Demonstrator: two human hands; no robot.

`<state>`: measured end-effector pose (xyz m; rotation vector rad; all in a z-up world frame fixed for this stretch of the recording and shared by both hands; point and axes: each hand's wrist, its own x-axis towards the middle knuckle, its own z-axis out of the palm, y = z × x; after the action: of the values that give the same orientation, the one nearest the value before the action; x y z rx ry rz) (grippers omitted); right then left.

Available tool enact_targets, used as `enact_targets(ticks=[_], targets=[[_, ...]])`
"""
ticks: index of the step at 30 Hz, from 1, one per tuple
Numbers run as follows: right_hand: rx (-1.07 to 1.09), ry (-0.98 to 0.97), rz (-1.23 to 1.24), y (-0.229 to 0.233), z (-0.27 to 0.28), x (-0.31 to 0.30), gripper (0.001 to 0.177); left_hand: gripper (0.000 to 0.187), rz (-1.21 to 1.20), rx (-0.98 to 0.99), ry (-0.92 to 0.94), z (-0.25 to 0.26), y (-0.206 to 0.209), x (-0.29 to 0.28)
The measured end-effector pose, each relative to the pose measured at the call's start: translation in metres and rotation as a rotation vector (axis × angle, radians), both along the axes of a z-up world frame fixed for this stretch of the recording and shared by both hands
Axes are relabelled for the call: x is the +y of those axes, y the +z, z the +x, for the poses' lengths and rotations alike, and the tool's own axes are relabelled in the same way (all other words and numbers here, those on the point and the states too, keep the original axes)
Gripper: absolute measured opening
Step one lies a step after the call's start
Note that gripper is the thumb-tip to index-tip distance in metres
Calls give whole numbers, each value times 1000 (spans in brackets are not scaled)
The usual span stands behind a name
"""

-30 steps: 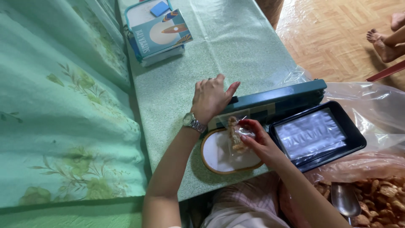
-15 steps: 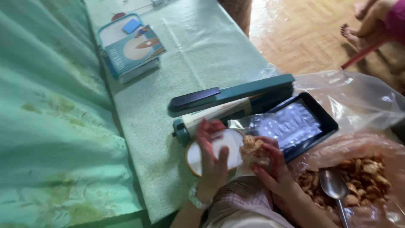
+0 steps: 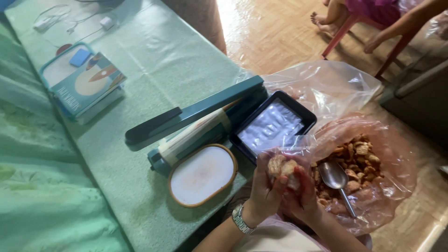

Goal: Scooping fried food into small plastic bags and sealing them with a heat sealer

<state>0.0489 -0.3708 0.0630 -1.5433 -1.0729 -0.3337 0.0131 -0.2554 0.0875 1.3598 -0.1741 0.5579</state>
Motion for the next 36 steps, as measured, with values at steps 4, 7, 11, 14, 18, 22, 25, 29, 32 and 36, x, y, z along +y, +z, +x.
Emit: enact_targets(ticks=[4,7,11,14,18,22,25,29,32,36], targets=[[-4,-36,80,-3,1,-3,51,46,9,-18,-15,2,-1,-6],[-2,-19,96,-3,3,-1,49,47,34,-26,1,3,2,-6],[11,-13,110,0,4,3,48,48,73,16,31,6,-4,-6],[43,-36,70,-18,9,-5,48,47,88,8,46,9,-15,-8],[246,-106,53,-19,15,-11,42,73,129,192,-144,20,-12,7],[991,-238,70,-5,55,-34,63,76,531,360,-7,29,-9,44],[1268,-271,247,23,100,-41,60,68,800,352,71,35,-10,62],[1231,-100,466,-37,198,-74,75,66,1160,333,132,55,-46,69],[1303,-220,309,-54,224,-84,88,64,1396,332,104,71,-71,71],[1062,-235,140,-51,177,-68,93,57,1485,375,2,92,-113,79]])
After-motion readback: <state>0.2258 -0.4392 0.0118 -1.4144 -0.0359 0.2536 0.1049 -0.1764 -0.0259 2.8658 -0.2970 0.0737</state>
